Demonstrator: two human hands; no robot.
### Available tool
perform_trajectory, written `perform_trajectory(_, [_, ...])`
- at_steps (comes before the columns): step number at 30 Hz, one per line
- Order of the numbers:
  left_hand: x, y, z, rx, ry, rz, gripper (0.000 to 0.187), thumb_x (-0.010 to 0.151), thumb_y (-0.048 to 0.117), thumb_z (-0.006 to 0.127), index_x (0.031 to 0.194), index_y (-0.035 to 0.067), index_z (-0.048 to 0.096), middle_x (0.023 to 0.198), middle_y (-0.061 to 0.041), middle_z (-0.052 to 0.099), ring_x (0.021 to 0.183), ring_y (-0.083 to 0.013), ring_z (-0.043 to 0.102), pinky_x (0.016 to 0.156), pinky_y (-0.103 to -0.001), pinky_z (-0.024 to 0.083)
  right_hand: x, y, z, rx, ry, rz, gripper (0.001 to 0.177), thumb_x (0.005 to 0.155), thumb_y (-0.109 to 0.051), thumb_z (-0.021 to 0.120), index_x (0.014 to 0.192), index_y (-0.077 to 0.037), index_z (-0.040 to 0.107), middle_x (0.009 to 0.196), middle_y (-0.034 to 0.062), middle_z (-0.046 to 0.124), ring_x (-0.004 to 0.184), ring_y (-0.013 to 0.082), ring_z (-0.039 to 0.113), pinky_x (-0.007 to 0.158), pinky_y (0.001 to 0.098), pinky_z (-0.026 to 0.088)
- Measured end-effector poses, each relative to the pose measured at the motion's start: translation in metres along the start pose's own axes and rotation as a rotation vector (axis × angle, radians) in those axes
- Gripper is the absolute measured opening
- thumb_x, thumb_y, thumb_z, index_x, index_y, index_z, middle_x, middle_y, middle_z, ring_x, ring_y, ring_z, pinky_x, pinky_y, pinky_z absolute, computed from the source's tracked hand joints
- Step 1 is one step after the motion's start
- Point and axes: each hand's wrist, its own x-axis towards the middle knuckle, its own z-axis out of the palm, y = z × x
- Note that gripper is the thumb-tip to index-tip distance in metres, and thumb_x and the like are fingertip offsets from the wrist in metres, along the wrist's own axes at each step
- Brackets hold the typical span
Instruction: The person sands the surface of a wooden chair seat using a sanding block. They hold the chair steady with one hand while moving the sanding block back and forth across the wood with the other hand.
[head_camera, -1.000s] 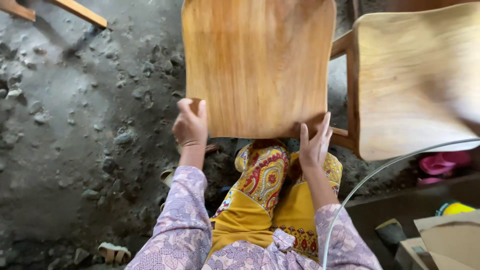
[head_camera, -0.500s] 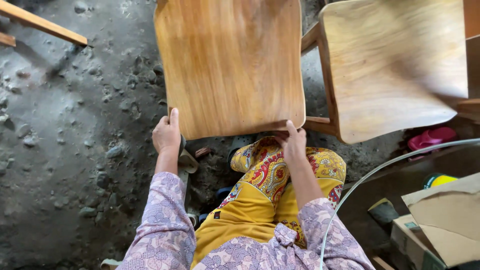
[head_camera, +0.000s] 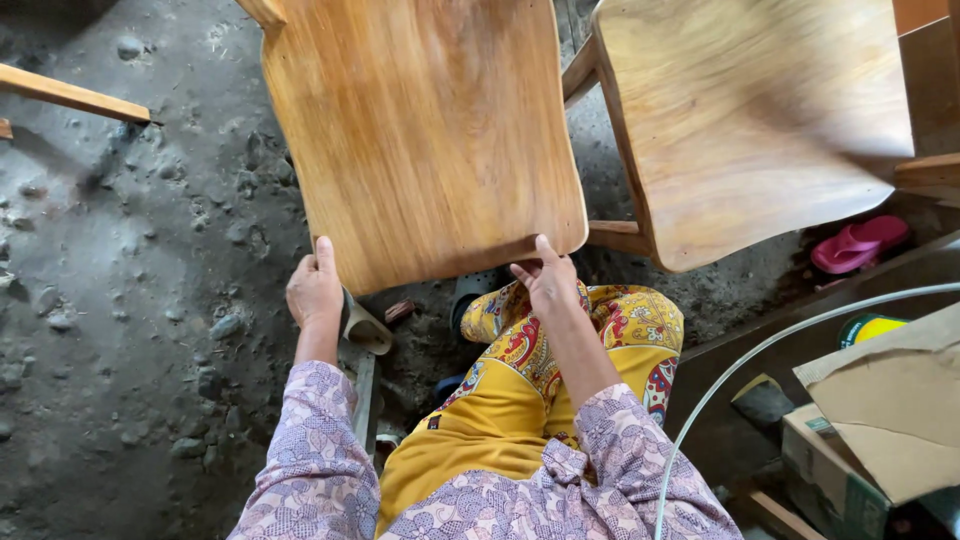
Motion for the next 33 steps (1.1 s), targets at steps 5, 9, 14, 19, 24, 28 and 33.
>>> perform_trajectory(5, [-0.039, 0.0, 0.019, -0.075, -0.015, 0.014, 0.067, 0.104, 0.072, 0.043, 0.089, 0.013, 0.071, 0.094, -0.027, 0.069, 0.104, -0.047, 0.065, 0.092, -0.055, 0.051, 0.003, -0.028, -0.012, -0.011, 0.04, -0.074, 0.058, 0.099, -0.025, 0.069, 0.142, -0.005, 0.035, 0.126, 0.0226, 0.055, 0.103, 0.0405, 0.066, 0.082, 0.0518, 0.065])
perform_trajectory(9, [-0.057, 0.007, 0.025, -0.03, -0.076, -0.054, 0.071, 0.102, 0.075, 0.037, 0.092, 0.013, 0.071, 0.1, -0.024, 0.072, 0.109, -0.0439, 0.066, 0.095, -0.052, 0.052, -0.001, -0.042, -0.019, -0.064, 0.036, -0.107, 0.051, 0.097, -0.027, 0.072, 0.133, -0.005, 0.042, 0.124, 0.0232, 0.057, 0.102, 0.0439, 0.067, 0.08, 0.0544, 0.067])
perform_trajectory(14, [-0.077, 0.018, 0.004, 0.018, -0.079, -0.052, 0.067, 0.099, 0.076, 0.041, 0.1, 0.017, 0.073, 0.103, -0.022, 0.073, 0.11, -0.0436, 0.066, 0.095, -0.053, 0.052, 0.009, -0.037, -0.032, -0.072, -0.008, -0.122, 0.05, 0.098, -0.024, 0.071, 0.133, -0.002, 0.042, 0.123, 0.0218, 0.056, 0.103, 0.0431, 0.068, 0.08, 0.0552, 0.067])
perform_trajectory(19, [-0.095, 0.03, -0.008, -0.111, 0.192, -0.025, 0.035, 0.097, 0.062, 0.059, 0.112, 0.03, 0.064, 0.091, -0.01, 0.076, 0.098, -0.0384, 0.072, 0.09, -0.051, 0.054, -0.037, -0.041, -0.026, -0.121, -0.075, -0.175, 0.049, 0.1, -0.017, 0.065, 0.139, -0.001, 0.04, 0.133, 0.0242, 0.052, 0.109, 0.0465, 0.069, 0.078, 0.0486, 0.066])
perform_trajectory(24, [-0.101, 0.068, -0.005, -0.389, 0.424, 0.063, 0.023, 0.098, 0.048, 0.063, 0.108, 0.027, 0.061, 0.091, -0.005, 0.075, 0.094, -0.0306, 0.073, 0.085, -0.043, 0.056, -0.16, -0.034, 0.017, -0.328, -0.215, -0.392, 0.059, 0.096, -0.016, 0.067, 0.144, 0.002, 0.038, 0.125, 0.0191, 0.051, 0.101, 0.0279, 0.064, 0.079, 0.0361, 0.062])
perform_trajectory(28, [-0.101, 0.094, 0.025, -0.606, 0.417, 0.097, 0.024, 0.099, 0.041, 0.06, 0.094, 0.018, 0.059, 0.082, -0.014, 0.065, 0.089, -0.0385, 0.07, 0.082, -0.049, 0.053, -0.177, 0.019, 0.02, -0.489, -0.762, -0.626, 0.048, 0.093, -0.016, 0.073, 0.139, -0.008, 0.058, 0.109, 0.0129, 0.067, 0.098, 0.0176, 0.061, 0.086, 0.0305, 0.05])
perform_trajectory(33, [-0.111, 0.093, 0.064, -0.97, 0.281, 0.116, 0.014, 0.1, 0.033, 0.065, 0.1, 0.02, 0.07, 0.098, 0.0, 0.072, 0.094, -0.0147, 0.064, 0.096, -0.033, 0.049, -0.192, 0.045, 0.018, -0.747, -0.778, -0.626, 0.041, 0.09, -0.017, 0.08, 0.129, -0.009, 0.07, 0.103, 0.0111, 0.074, 0.09, 0.0176, 0.07, 0.074, 0.0292, 0.057])
